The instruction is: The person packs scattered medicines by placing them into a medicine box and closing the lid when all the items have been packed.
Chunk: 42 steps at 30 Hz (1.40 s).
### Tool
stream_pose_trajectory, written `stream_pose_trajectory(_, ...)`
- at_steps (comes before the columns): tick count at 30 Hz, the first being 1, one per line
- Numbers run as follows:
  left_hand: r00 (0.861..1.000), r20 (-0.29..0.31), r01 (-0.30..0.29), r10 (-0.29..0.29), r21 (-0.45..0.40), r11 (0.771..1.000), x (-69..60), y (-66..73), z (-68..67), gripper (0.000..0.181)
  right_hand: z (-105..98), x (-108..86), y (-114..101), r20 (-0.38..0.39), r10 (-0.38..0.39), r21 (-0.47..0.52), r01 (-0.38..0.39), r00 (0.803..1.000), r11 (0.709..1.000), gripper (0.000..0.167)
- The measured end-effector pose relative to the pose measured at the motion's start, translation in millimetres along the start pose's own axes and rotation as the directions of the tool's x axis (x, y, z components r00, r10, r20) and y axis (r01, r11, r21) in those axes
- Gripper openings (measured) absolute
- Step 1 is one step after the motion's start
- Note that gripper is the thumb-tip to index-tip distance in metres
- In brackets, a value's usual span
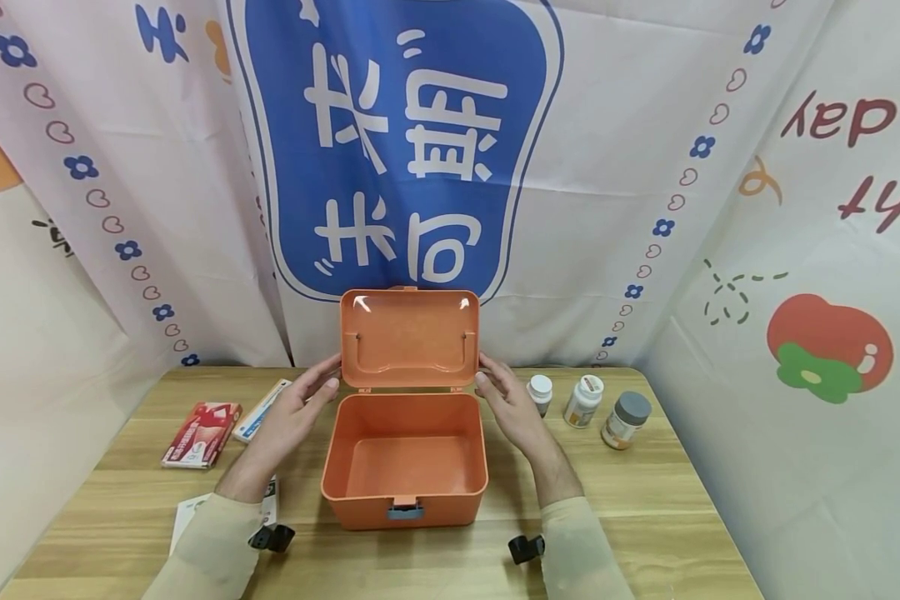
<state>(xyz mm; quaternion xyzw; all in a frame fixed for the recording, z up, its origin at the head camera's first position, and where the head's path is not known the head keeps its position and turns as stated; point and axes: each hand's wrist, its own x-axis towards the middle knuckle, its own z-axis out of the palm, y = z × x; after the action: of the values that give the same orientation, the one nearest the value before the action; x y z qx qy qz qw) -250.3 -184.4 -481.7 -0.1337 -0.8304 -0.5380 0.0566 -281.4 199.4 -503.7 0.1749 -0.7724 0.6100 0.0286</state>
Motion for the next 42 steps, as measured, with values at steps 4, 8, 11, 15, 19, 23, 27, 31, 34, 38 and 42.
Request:
stream_pose_trajectory(4,1.0,0.006,0.001,0.0,-0.011,1.0,0.1,0.4,0.3,0.058,-1,-0.5,0,0.016,0.006,-0.009,-0.006,1.0,1.0,0.058)
stream_pose_trajectory(8,1.0,0.018,0.007,-0.007,-0.012,1.0,0.8,0.0,1.0,0.058,-3,-0.1,2,0.03,-0.034,0.001,0.034,0.999,0.999,0.064)
stream_pose_trajectory(11,0.999,0.026,0.02,-0.02,0.002,1.0,1.5,-1.2,1.5,0.059,-2,1.0,4,0.051,-0.043,0.022,0.042,0.998,0.999,0.068)
stream_pose_trajectory(15,0.999,0.028,0.028,-0.028,0.011,1.0,2.7,-3.5,1.8,0.059,-1,2.4,5,0.085,-0.005,0.067,0.0,0.996,0.998,0.071)
stream_pose_trajectory(19,0.999,0.026,0.038,-0.039,0.014,0.999,3.6,-5.3,1.8,0.057,-1,3.5,10,0.11,0.007,0.083,-0.017,0.994,0.996,0.073)
stream_pose_trajectory(23,0.997,0.031,0.065,-0.066,0.026,0.998,3.6,-5.9,2.0,0.057,-6,4.1,22,0.138,0.0,0.095,-0.013,0.99,0.995,0.084)
stream_pose_trajectory(27,0.995,0.042,0.088,-0.089,0.019,0.996,3.0,-5.7,2.2,0.058,-9,4.5,31,0.142,0.011,0.049,-0.018,0.99,0.999,0.082)
stream_pose_trajectory(31,0.994,0.051,0.097,-0.098,0.015,0.995,2.0,-5.7,2.3,0.058,-6,1.0,18,0.14,0.076,0.029,-0.081,0.987,0.996,0.076)
stream_pose_trajectory(34,0.992,0.064,0.105,-0.106,0.011,0.994,1.4,-5.4,2.3,0.058,-2,-1.7,5,0.145,0.137,0.036,-0.144,0.98,0.989,0.071)
stream_pose_trajectory(38,0.99,0.084,0.115,-0.114,-0.007,0.993,1.5,-6.4,2.9,0.059,1,-1.8,1,0.151,0.172,0.031,-0.179,0.973,0.983,0.066)
stream_pose_trajectory(42,0.989,0.089,0.119,-0.118,0.001,0.993,1.5,-8.7,3.0,0.058,0,-0.9,7,0.156,0.176,0.027,-0.182,0.972,0.983,0.068)
